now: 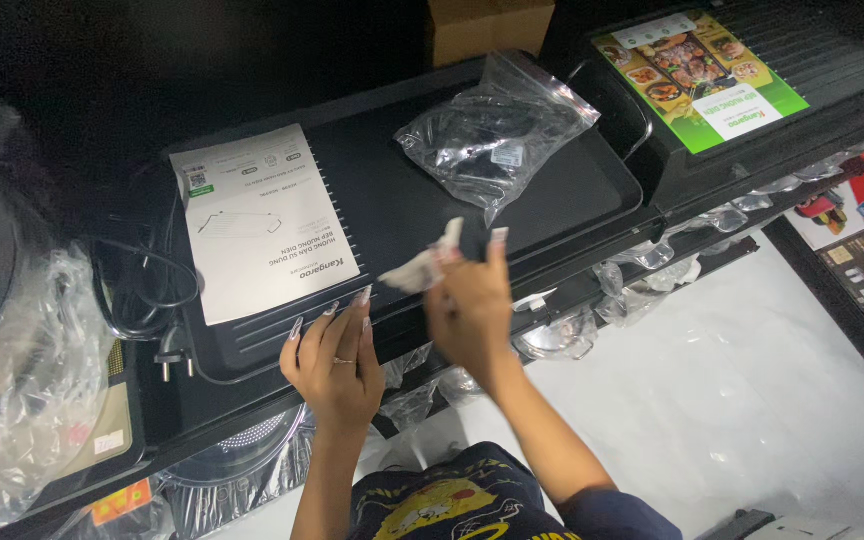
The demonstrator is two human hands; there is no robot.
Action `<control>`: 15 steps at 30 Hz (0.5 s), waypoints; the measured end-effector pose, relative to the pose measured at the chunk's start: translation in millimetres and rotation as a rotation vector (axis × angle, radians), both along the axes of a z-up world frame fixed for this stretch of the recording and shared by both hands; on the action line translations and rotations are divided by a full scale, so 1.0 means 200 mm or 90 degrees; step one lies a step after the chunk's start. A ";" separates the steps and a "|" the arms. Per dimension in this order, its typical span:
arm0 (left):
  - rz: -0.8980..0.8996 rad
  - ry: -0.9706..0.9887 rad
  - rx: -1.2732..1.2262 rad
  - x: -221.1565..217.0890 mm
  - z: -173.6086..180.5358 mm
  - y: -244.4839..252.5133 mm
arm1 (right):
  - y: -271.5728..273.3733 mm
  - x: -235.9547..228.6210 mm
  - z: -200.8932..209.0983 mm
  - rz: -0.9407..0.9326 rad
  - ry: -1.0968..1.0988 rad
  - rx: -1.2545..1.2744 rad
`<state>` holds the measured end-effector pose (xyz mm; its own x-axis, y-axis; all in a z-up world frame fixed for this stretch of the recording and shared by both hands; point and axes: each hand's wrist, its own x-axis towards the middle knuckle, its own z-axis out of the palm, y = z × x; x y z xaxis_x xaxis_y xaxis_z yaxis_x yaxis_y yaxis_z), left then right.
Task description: The person wipes several appliances in an appliance store, including an induction cooker, an electric grill, and a hair dryer, using a small white cloth.
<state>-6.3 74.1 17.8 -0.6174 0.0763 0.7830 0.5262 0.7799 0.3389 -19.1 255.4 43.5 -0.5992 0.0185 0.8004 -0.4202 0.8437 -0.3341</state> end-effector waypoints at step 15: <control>-0.024 0.035 -0.010 -0.02 0.00 -0.04 | 0.42 -0.05 -0.10 -0.133 0.056 0.003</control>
<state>-10.4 65.8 17.4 -0.5703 0.1117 0.8138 0.5729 0.7640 0.2967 -28.9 339.8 23.8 -0.5106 0.1315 0.8497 -0.2628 0.9171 -0.2998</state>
